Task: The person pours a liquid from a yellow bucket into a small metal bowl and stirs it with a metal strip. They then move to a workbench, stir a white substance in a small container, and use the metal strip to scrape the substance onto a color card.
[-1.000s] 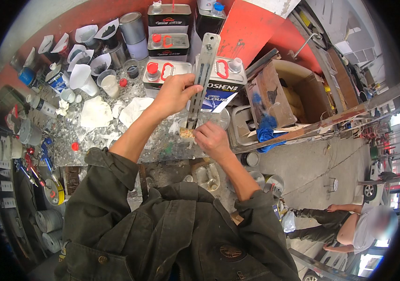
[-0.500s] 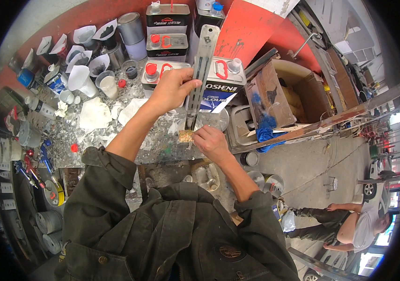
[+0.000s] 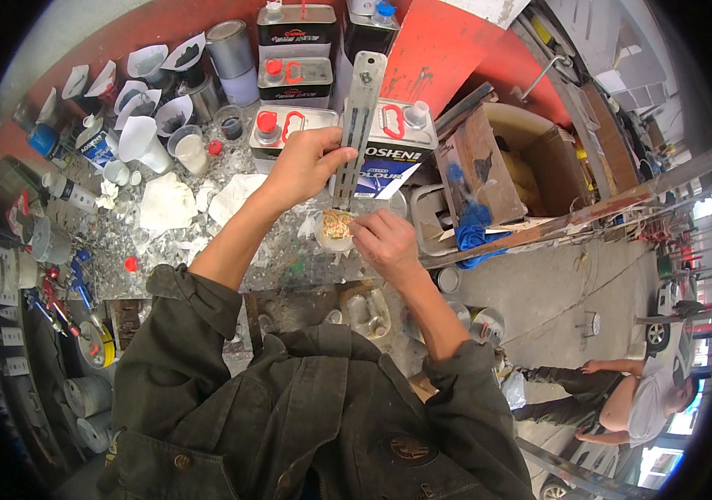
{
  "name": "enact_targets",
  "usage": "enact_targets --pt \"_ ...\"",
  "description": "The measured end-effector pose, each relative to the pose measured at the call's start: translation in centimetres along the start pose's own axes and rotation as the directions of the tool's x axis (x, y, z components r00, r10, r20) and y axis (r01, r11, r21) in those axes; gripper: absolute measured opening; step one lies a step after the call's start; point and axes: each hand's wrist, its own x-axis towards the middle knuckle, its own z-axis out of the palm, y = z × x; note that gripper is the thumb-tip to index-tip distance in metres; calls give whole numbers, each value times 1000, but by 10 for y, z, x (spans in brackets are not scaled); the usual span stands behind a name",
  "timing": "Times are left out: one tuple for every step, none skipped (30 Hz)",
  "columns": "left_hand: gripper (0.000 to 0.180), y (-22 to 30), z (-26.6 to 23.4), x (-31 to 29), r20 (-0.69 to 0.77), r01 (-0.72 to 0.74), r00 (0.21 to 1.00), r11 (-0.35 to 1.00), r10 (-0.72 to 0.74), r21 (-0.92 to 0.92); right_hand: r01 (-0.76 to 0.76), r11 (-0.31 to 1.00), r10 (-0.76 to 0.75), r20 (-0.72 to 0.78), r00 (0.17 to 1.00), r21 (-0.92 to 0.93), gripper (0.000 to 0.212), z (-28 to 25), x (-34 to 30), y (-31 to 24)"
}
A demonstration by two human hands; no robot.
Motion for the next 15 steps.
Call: enact_targets --pt "25 1 0 0 -2 0 1000 1000 0 -5 9 1000 -9 3 1000 -3 23 1 -1 0" --pt "25 1 0 0 -12 -5 1000 1000 5 -3 21 1000 -21 6 1000 -7 23 4 -1 2" --pt "25 2 0 1 -22 -9 1000 1000 9 -1 33 999 -33 10 999 -11 23 6 -3 3" --pt "24 2 -1 2 -33 -14 999 1000 14 1 36 999 -35 28 999 -8 23 9 -5 4" --pt "24 3 -2 3 -33 -20 999 1000 20 8 38 999 -38 47 998 -3 23 12 -9 5" --pt "24 5 -3 4 -34 -26 999 1000 26 16 41 999 -41 66 997 1 23 15 -11 6" --pt "24 6 -5 5 -34 -32 999 999 32 23 38 999 -38 75 996 6 23 17 -13 6" --pt "24 8 -6 5 -33 -25 999 999 26 33 34 999 -35 85 996 13 23 18 -14 6" --pt "24 9 -8 5 -33 -19 999 999 21 42 30 999 -31 96 995 19 23 18 -13 6" --pt "24 10 -8 5 -33 -13 999 999 15 51 22 1000 -23 73 997 13 23 16 -12 6" --pt "25 10 -8 5 -33 -21 999 999 23 42 14 1000 -14 52 999 8 23 9 -7 4" --pt "25 9 -7 5 -33 -29 999 999 30 33 5 1000 -6 30 1000 4 23 5 -3 3" --pt "25 8 -7 5 -33 -37 999 999 38 24 6 1000 -7 29 1000 11 23 3 0 4" --pt "25 8 -6 6 -33 -30 999 999 31 26 7 1000 -7 26 1000 15 23 2 3 6" --pt "25 6 -5 7 -33 -22 999 999 23 28 7 1000 -8 24 1000 19 23 1 4 8"
